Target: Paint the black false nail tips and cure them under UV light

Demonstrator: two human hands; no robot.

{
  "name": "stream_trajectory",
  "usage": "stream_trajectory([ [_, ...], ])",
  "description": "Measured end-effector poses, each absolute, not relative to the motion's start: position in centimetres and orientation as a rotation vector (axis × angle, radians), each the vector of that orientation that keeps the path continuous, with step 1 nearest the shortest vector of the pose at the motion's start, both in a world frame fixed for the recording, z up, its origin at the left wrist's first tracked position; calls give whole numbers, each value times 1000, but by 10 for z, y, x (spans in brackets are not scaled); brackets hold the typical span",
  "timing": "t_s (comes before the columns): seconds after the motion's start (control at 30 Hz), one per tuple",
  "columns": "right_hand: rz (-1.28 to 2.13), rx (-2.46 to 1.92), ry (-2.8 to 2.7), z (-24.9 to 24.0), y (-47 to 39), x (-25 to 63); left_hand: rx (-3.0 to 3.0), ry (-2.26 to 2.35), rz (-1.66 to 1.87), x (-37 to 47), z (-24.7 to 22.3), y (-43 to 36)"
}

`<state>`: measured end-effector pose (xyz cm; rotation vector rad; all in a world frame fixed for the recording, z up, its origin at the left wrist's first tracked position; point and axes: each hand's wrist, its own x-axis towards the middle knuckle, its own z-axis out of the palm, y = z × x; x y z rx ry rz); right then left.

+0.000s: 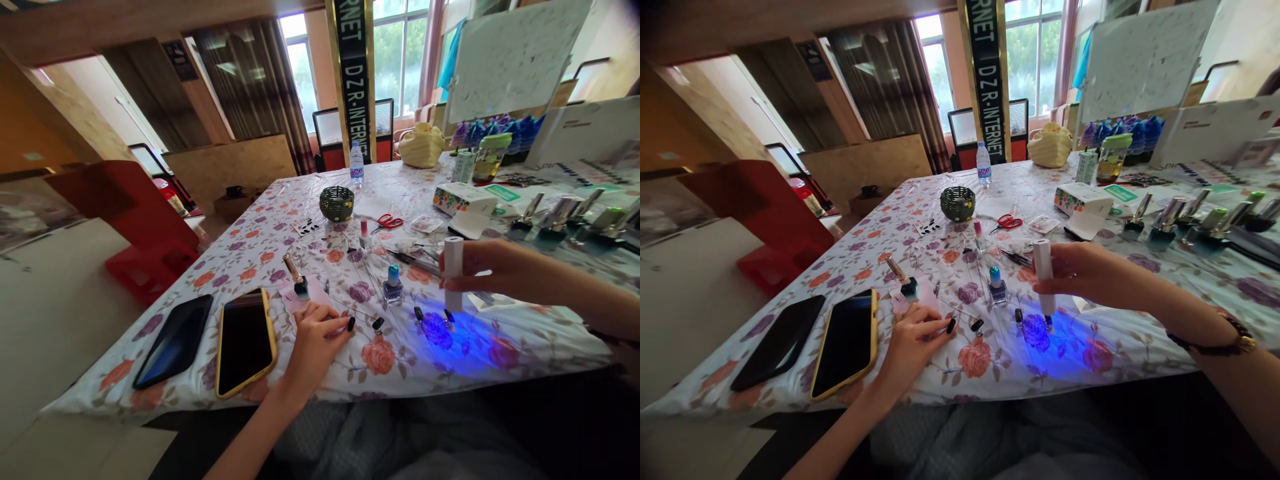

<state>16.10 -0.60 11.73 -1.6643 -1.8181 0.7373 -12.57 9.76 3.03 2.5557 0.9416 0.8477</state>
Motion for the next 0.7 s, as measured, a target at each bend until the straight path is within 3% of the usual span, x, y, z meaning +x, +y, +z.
stream_trajectory([
  [0.4,553,-1730,-1837,121,-11,157,2587,912,917,-127,36,92],
  [0.7,656,-1673,-1852,120,-9,156,2602,926,934,-126,35,90],
])
